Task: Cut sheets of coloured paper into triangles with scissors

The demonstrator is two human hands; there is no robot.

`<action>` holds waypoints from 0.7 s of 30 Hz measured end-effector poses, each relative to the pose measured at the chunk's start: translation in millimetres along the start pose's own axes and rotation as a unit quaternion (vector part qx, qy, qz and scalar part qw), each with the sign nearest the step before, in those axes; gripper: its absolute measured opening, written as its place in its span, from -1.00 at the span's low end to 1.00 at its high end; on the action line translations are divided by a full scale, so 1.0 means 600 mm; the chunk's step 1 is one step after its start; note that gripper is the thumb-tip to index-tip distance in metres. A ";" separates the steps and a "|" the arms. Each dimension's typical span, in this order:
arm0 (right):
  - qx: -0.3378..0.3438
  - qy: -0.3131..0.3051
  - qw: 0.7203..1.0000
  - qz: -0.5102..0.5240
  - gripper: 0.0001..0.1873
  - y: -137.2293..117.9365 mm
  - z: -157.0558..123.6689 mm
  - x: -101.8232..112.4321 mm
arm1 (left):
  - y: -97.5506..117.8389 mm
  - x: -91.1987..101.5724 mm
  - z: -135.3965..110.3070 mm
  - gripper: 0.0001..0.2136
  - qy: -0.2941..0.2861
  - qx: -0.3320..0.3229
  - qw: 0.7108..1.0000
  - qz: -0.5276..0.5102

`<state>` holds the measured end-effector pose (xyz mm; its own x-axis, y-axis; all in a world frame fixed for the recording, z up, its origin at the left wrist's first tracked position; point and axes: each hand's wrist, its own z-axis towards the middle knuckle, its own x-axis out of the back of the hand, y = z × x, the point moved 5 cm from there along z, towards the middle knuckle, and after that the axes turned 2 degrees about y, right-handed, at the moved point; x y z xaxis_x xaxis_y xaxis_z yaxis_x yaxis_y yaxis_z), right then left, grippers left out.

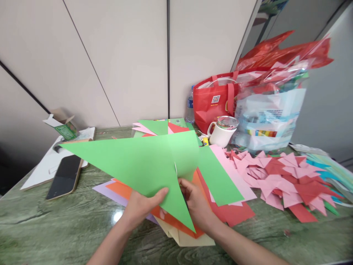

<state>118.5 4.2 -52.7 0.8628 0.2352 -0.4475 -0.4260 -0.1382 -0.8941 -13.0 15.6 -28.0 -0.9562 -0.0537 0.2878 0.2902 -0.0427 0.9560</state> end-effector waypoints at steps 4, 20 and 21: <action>0.030 0.028 0.999 -0.018 -0.72 -0.008 0.002 0.008 | 0.000 -0.014 -0.010 -0.73 -0.032 0.043 0.998 -0.045; 0.024 0.024 0.999 -0.002 -0.78 -0.008 0.002 0.013 | 0.008 -0.033 -0.024 -0.81 -0.098 0.111 0.981 -0.125; 0.022 0.025 0.999 0.000 -0.78 -0.007 0.002 0.013 | 0.008 -0.033 -0.024 -0.81 -0.099 0.110 0.981 -0.125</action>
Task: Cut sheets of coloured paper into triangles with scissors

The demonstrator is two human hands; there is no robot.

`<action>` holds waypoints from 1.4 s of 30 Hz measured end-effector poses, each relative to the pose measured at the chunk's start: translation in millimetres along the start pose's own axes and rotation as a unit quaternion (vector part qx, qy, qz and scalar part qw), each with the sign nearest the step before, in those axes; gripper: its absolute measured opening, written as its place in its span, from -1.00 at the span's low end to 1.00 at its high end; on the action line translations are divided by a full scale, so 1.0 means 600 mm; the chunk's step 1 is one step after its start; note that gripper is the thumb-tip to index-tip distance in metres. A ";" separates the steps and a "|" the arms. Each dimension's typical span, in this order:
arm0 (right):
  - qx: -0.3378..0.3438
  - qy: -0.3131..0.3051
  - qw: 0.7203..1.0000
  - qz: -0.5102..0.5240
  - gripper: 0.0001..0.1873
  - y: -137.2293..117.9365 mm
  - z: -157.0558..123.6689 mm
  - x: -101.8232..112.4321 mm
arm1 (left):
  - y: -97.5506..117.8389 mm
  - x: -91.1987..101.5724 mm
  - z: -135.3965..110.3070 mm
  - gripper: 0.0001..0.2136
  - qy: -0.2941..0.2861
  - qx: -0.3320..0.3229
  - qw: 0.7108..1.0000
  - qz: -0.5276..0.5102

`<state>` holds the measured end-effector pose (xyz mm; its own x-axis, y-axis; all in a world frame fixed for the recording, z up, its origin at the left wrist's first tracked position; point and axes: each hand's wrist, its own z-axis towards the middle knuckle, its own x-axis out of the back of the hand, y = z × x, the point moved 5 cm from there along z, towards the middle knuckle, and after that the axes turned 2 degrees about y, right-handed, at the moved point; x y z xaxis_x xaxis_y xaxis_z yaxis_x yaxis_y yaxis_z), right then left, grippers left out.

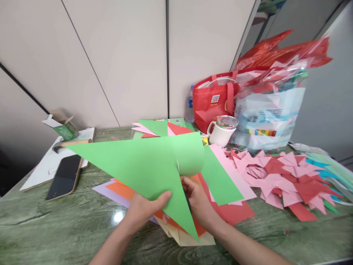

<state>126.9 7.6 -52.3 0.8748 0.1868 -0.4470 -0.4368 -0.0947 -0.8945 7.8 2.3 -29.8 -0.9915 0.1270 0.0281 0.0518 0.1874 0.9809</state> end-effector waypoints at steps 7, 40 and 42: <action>-0.011 0.002 1.000 0.014 -0.78 0.003 -0.003 0.000 | 0.001 0.001 0.000 -0.81 0.002 0.003 1.000 0.008; 0.033 0.023 0.997 -0.069 -0.79 -0.013 0.007 0.003 | 0.014 0.086 0.033 -0.50 0.166 -0.153 0.970 0.088; 0.039 0.023 0.997 -0.070 -0.78 -0.016 0.007 0.004 | 0.013 0.084 0.032 -0.47 0.164 -0.144 0.971 0.102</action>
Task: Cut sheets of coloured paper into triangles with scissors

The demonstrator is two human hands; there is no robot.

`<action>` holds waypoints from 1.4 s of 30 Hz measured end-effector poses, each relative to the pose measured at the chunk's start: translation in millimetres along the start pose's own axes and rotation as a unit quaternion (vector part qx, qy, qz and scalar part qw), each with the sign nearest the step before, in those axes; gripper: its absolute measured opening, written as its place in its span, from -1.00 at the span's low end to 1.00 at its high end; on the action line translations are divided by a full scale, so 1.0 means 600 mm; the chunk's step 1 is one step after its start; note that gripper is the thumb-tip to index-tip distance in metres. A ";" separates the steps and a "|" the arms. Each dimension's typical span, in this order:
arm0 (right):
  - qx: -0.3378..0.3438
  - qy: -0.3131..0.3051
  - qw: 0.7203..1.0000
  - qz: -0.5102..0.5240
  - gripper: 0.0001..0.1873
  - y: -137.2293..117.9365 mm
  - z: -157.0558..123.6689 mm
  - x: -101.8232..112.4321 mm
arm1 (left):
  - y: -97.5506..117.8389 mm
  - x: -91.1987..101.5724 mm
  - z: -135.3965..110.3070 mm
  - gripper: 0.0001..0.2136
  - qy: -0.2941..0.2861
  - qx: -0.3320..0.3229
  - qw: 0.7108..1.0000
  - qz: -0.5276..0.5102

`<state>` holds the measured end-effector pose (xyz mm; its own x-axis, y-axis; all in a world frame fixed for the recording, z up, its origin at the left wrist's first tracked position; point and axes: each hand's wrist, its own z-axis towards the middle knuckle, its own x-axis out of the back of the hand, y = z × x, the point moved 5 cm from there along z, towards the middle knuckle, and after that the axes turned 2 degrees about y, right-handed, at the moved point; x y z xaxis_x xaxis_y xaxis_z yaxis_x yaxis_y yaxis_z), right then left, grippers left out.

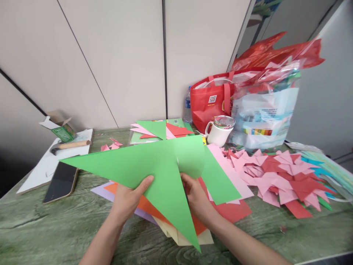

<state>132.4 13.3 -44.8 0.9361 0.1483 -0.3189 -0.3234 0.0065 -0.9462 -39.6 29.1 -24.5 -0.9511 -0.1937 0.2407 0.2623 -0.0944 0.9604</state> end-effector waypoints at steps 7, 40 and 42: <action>0.015 0.003 1.000 -0.009 -0.74 -0.004 0.004 0.011 | 0.001 -0.008 -0.008 -0.42 -0.017 0.014 1.000 0.000; -0.012 0.013 1.000 0.019 -0.71 -0.003 0.002 0.009 | 0.004 -0.011 -0.010 -0.39 -0.003 0.029 1.000 -0.012; -0.014 0.012 1.000 0.018 -0.70 -0.001 0.003 0.009 | 0.004 -0.010 -0.010 -0.39 -0.004 0.025 1.000 -0.013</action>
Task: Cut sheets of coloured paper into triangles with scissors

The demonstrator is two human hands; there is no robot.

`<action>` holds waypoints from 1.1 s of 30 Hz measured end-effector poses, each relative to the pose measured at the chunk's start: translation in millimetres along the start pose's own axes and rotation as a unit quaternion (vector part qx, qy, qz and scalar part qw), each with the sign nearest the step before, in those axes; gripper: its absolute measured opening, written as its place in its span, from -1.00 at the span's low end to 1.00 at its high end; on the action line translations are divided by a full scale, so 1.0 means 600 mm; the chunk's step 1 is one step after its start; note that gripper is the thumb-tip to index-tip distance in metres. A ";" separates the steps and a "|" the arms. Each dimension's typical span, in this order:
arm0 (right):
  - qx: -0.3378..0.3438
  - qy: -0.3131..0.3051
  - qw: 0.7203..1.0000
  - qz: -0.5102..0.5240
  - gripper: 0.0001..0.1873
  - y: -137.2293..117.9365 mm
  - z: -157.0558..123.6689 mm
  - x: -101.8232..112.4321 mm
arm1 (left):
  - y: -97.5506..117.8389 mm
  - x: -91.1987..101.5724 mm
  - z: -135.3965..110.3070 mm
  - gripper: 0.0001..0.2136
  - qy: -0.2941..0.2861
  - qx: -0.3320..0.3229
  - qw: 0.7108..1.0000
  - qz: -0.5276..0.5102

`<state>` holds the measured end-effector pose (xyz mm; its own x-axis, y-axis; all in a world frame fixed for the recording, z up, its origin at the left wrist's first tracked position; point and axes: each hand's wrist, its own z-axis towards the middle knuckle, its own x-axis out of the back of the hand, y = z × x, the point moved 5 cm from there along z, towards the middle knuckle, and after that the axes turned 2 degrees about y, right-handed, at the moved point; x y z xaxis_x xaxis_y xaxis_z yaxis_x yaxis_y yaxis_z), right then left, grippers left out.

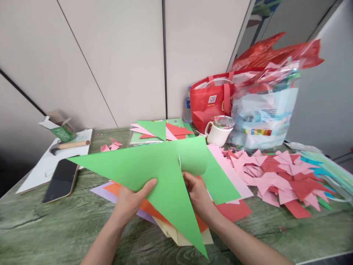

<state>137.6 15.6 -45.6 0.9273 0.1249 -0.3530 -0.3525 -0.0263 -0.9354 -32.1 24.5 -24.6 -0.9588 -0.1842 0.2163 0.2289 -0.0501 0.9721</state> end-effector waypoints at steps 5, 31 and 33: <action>0.004 0.002 1.000 -0.005 -0.75 0.001 -0.001 0.000 | -0.002 0.000 0.001 -0.42 -0.008 -0.002 1.000 0.001; 0.016 0.018 0.999 -0.021 -0.79 -0.003 0.001 0.005 | -0.015 -0.006 0.002 -0.35 -0.019 0.004 1.000 -0.002; 0.024 0.017 0.999 -0.021 -0.78 -0.006 0.001 0.006 | -0.015 -0.007 0.002 -0.35 -0.023 0.006 1.000 0.008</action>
<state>142.0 16.9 -43.1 0.9449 0.0901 -0.3147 -0.3182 0.0267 -0.9476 -30.2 26.8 -34.2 -0.9615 -0.1401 0.2362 0.2433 -0.0354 0.9693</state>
